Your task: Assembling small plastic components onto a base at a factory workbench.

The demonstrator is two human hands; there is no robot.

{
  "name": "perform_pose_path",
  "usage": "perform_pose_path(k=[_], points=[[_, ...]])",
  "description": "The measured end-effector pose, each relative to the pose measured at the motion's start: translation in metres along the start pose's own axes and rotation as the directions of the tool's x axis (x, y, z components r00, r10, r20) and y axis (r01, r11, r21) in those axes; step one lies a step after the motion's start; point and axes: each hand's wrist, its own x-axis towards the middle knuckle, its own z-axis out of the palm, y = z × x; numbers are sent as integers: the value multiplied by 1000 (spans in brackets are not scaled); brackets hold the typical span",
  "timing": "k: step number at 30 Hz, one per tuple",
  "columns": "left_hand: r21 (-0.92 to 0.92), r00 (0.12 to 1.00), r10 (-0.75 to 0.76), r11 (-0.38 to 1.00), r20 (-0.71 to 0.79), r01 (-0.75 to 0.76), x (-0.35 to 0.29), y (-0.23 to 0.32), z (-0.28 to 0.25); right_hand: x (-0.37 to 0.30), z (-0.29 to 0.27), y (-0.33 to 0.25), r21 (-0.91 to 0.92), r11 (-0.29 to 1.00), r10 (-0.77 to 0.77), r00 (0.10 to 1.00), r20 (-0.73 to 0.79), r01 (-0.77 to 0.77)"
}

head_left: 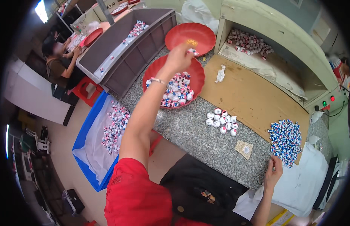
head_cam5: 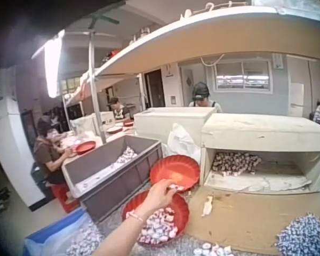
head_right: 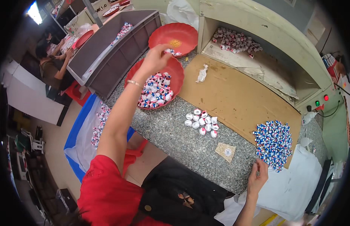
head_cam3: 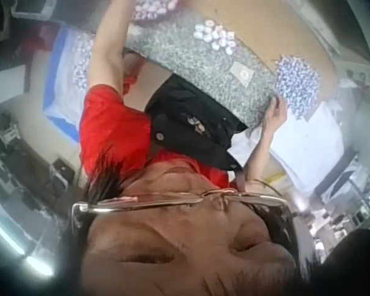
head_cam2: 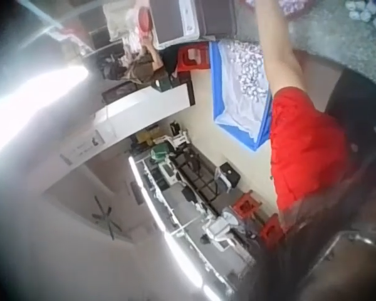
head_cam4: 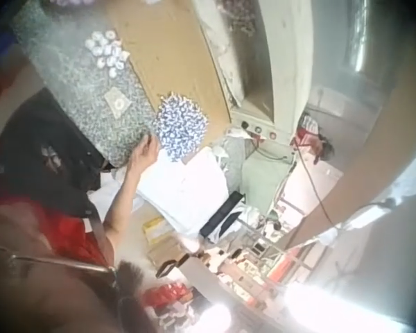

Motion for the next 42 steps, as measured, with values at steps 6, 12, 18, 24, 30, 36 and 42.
perform_pose_path(k=[6, 12, 18, 24, 30, 36, 42], points=[[322, 996, -22, 947, 88, -7, 73, -99, 25, -3, -4, -4, -156, 985, -65, 998, 27, 68], [-50, 968, 233, 970, -88, -238, 28, 8, 12, 9, -9, 1, -200, 979, -26, 999, 36, 32], [-320, 874, 467, 855, 135, -407, -121, 123, -3, 48, 5, 4, -298, 870, -369, 920, 133, 392], [-471, 950, 210, 879, 233, -79, -208, 126, 32, 52, 5, 2, -431, 841, -204, 929, 308, 327], [-241, 827, 534, 838, 175, -490, -188, 140, 75, 45, 2, 5, -389, 851, -225, 914, 338, 353], [-87, 683, 628, 756, 373, -649, -173, 132, 90, 15, 8, -28, -96, 990, -73, 956, 284, 104], [-496, 852, 425, 835, 306, -239, -187, 142, 66, -2, 15, -33, -278, 916, -191, 923, 333, 290]])
